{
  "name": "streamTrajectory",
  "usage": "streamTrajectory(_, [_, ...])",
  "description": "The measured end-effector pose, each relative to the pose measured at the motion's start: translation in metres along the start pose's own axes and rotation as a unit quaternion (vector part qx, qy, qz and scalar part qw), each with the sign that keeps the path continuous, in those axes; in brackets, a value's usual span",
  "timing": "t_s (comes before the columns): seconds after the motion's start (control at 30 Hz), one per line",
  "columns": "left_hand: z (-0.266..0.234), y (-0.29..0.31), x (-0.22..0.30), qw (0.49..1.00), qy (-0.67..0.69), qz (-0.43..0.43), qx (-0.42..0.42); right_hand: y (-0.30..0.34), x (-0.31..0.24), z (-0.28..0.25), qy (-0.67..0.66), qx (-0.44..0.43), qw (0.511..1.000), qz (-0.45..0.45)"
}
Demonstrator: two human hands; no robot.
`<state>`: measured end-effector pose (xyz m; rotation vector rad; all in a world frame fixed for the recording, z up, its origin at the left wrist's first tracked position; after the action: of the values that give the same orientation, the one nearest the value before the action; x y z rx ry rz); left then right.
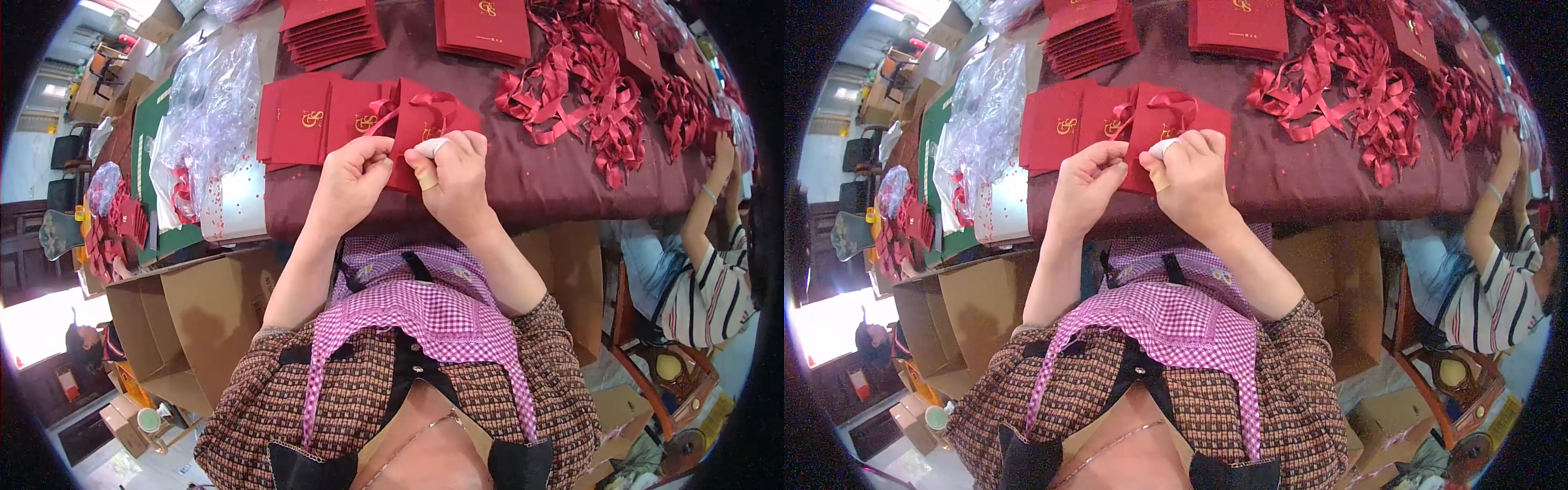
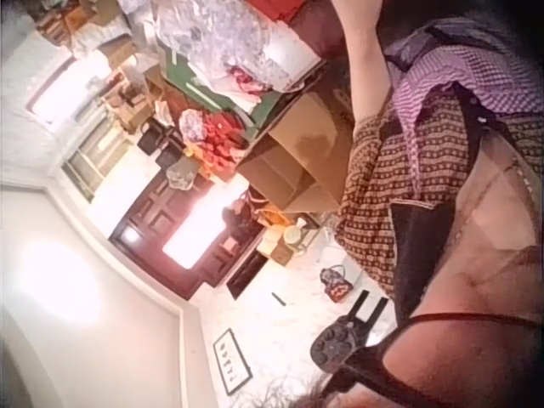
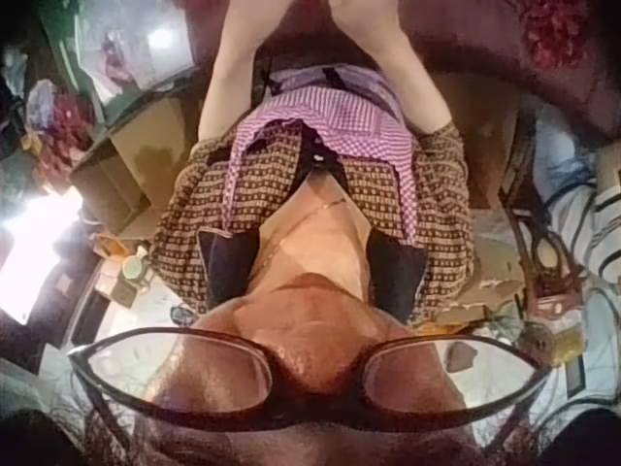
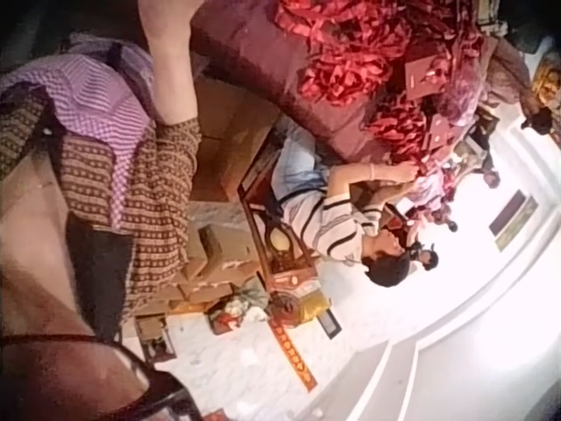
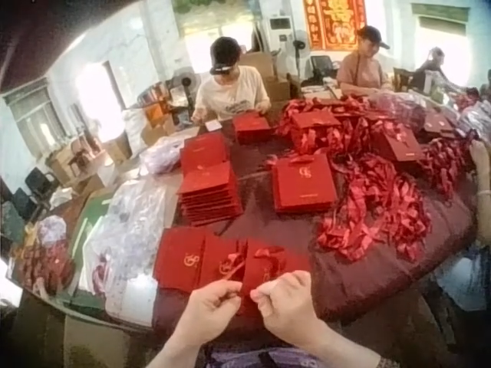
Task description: The person assembles small paper gift bags by hand, attaching ribbon handles to each bag, folding the bags, and stacking them on the table.
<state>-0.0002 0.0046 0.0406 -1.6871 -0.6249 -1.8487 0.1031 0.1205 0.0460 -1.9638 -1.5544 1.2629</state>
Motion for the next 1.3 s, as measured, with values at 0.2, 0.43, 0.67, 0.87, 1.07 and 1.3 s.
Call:
streamTrajectory(0.2, [0.010,0.002,0.007,0.977,-0.166,0.130,0.009,0.000,-0.018,0.001,0.136,0.010,0.985,-0.102])
streamTrajectory(0.43, [0.018,0.006,0.028,0.969,-0.164,0.175,-0.060,-0.001,0.004,-0.006,-0.035,-0.048,0.998,0.033])
streamTrajectory(0.67, [0.016,0.006,0.025,0.957,-0.155,0.201,-0.142,0.012,-0.003,-0.017,-0.061,-0.060,0.995,0.055])
streamTrajectory(0.87, [0.017,0.009,0.016,0.945,-0.217,0.181,-0.164,0.020,-0.010,-0.015,-0.067,-0.052,0.996,0.024])
streamTrajectory(1.07, [0.015,0.012,0.021,0.929,-0.225,0.210,-0.205,0.023,-0.009,-0.011,-0.060,-0.033,0.997,0.028])
streamTrajectory(1.3, [0.002,0.008,0.022,0.944,-0.203,0.181,-0.188,-0.005,-0.018,-0.022,-0.033,-0.126,0.989,-0.067])
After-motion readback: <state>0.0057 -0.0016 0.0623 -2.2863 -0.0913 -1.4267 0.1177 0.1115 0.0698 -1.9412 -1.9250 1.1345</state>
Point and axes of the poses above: each hand's wrist, its own y-axis away from the middle knuckle, its own z-axis out of the palm, x = y × z, the point moved 5 cm from there along -y, towards the middle knuckle, and after that the axes turned 12 degrees about y, right-handed, at the moved point
